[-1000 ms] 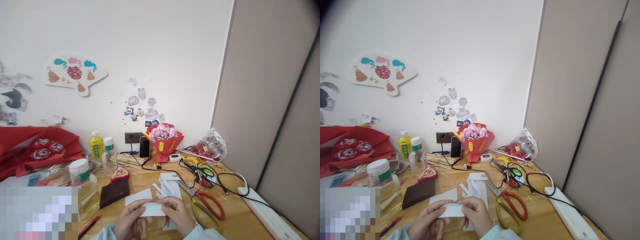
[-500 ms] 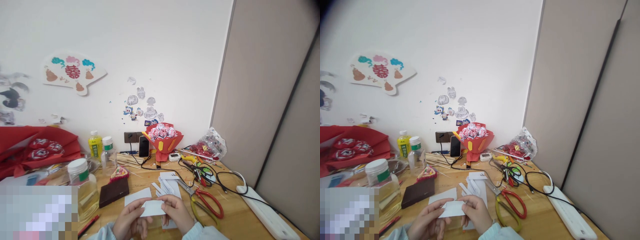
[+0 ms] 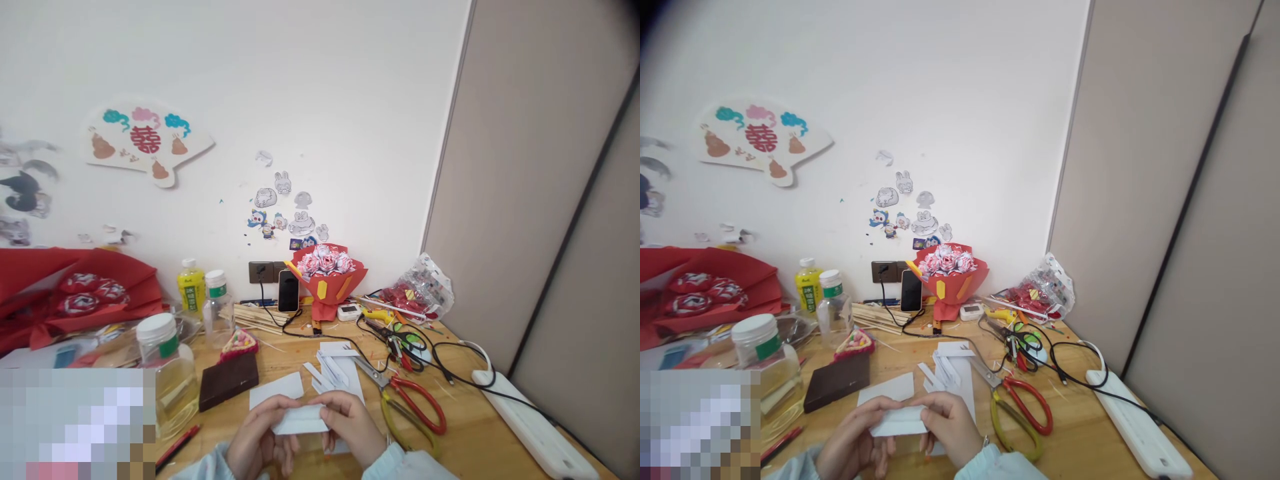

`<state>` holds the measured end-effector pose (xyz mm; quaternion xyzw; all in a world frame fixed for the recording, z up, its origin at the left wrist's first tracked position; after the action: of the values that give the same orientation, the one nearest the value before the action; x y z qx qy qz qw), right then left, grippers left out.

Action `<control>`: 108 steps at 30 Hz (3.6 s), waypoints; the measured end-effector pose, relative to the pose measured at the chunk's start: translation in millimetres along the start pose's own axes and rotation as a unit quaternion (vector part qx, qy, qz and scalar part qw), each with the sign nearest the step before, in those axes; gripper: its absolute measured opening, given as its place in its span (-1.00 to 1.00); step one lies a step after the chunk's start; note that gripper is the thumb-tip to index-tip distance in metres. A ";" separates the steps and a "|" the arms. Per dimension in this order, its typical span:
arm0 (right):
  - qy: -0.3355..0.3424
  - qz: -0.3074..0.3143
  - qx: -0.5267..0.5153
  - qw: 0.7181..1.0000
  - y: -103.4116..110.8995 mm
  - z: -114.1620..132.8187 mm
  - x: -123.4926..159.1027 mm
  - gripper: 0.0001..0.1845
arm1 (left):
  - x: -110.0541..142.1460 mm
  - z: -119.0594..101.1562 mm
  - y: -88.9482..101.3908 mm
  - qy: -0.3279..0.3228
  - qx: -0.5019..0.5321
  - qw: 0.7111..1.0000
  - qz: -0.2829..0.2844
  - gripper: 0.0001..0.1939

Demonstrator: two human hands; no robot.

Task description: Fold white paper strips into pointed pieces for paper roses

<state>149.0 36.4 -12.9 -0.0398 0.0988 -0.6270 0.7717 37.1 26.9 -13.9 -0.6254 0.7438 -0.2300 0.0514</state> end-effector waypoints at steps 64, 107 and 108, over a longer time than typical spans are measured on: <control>-0.033 -0.032 0.116 0.992 -1.3 -12.0 1.8 -0.65 | -6.8 9.9 6.1 -0.092 -0.195 0.975 -0.048 -0.58; -0.013 0.032 0.086 0.996 3.0 -2.5 0.5 -0.55 | -6.1 7.5 6.3 -0.065 -0.144 0.987 -0.040 -0.60; -0.011 0.035 0.082 0.996 3.3 -2.4 0.5 -0.55 | -6.0 8.4 6.3 -0.059 -0.140 0.988 -0.037 -0.60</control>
<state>151.8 36.8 -15.9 0.0204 0.0394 -0.6052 0.7949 35.8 31.0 -25.2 -0.6663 0.7405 -0.0877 -0.0019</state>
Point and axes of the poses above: each hand's wrist, its own x-axis away from the middle knuckle, its own y-axis out of the back of the hand, z = x × y, the point moved 7 cm from there along -x, towards the middle knuckle, and after that the axes turned 12 degrees about -z, right-handed, at the moved point
